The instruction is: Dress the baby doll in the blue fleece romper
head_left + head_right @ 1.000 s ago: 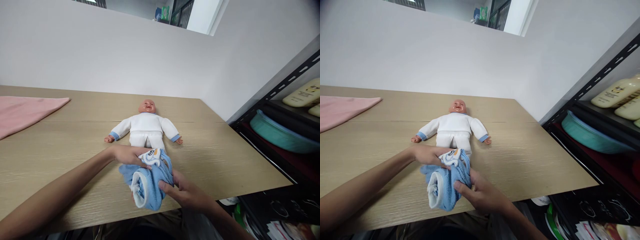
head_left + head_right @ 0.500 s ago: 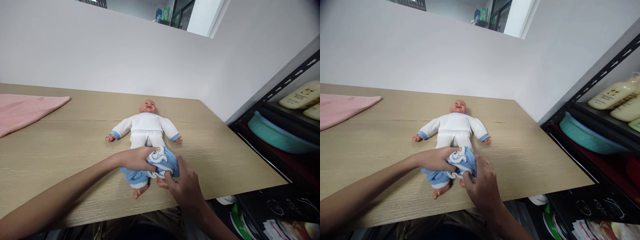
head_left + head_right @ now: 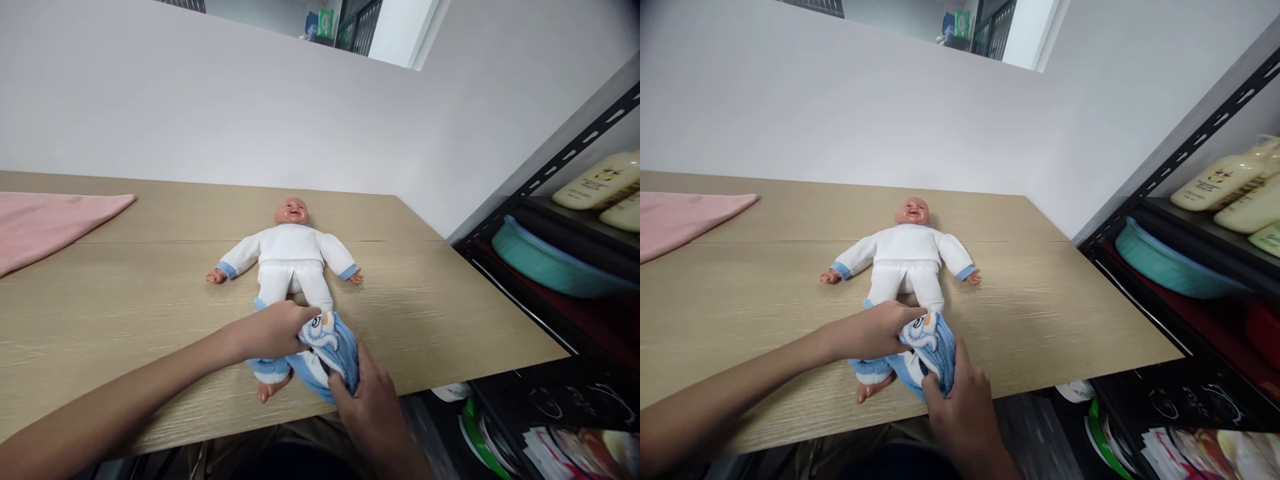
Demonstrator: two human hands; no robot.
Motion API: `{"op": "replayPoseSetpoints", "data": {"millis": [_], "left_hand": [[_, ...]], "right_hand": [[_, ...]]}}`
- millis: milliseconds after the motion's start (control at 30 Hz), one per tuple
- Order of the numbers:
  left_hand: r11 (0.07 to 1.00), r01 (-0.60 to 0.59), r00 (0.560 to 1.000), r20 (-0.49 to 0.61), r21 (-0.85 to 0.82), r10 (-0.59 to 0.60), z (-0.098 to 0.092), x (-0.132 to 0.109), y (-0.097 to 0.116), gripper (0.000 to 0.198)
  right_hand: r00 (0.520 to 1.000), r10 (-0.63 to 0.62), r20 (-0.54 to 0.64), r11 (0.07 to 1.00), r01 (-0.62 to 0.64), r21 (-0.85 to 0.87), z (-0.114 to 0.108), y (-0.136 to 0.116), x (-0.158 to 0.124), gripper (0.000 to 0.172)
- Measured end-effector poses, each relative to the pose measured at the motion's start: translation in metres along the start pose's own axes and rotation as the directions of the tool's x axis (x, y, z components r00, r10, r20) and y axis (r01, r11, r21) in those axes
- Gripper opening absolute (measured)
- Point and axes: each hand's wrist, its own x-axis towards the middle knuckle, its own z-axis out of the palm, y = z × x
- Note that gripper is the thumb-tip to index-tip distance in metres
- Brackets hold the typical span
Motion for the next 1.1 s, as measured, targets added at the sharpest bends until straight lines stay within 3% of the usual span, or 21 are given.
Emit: {"op": "replayPoseSetpoints", "data": {"millis": [133, 233, 400, 567, 700, 900, 1000, 1100], "left_hand": [[0.994, 0.014, 0.999, 0.038, 0.106, -0.018, 0.003, 0.000, 0.005, 0.031], [0.995, 0.003, 0.999, 0.049, 0.099, -0.007, 0.005, 0.002, 0.006, 0.027], [1.000, 0.021, 1.000, -0.012, -0.005, -0.021, 0.009, 0.003, 0.003, 0.042], [0.950, 0.058, 0.993, -0.084, -0.308, -0.088, 0.009, 0.003, -0.002, 0.045], [0.913, 0.074, 0.993, -0.059, -0.401, -0.107, 0.005, 0.003, 0.000, 0.045], [0.920, 0.100, 0.994, -0.008, -0.378, -0.112, -0.004, 0.000, 0.005, 0.038], [0.858, 0.113, 0.991, -0.002, -0.501, -0.131, -0.005, 0.002, -0.003, 0.041], [0.788, 0.063, 0.997, 0.005, -0.613, -0.076, -0.004, 0.006, -0.014, 0.046]], "right_hand": [[0.989, -0.106, -0.104, 0.987, 0.092, -0.130, 0.005, 0.003, -0.006, 0.034], [0.975, -0.146, -0.170, 0.987, 0.133, -0.086, 0.007, 0.005, -0.007, 0.032], [0.994, 0.051, -0.094, 0.986, -0.035, 0.165, 0.022, 0.021, -0.012, 0.048], [0.964, 0.267, 0.006, 0.869, -0.243, 0.431, 0.032, 0.028, -0.012, 0.054], [0.959, 0.281, 0.033, 0.790, -0.250, 0.560, 0.023, 0.015, 0.002, 0.043], [0.969, 0.244, 0.032, 0.779, -0.215, 0.589, 0.011, -0.002, 0.028, 0.033], [0.978, 0.204, 0.047, 0.792, -0.193, 0.580, 0.015, -0.002, 0.025, 0.032], [0.984, 0.159, 0.077, 0.766, -0.172, 0.619, 0.018, 0.000, 0.015, 0.039]]}}
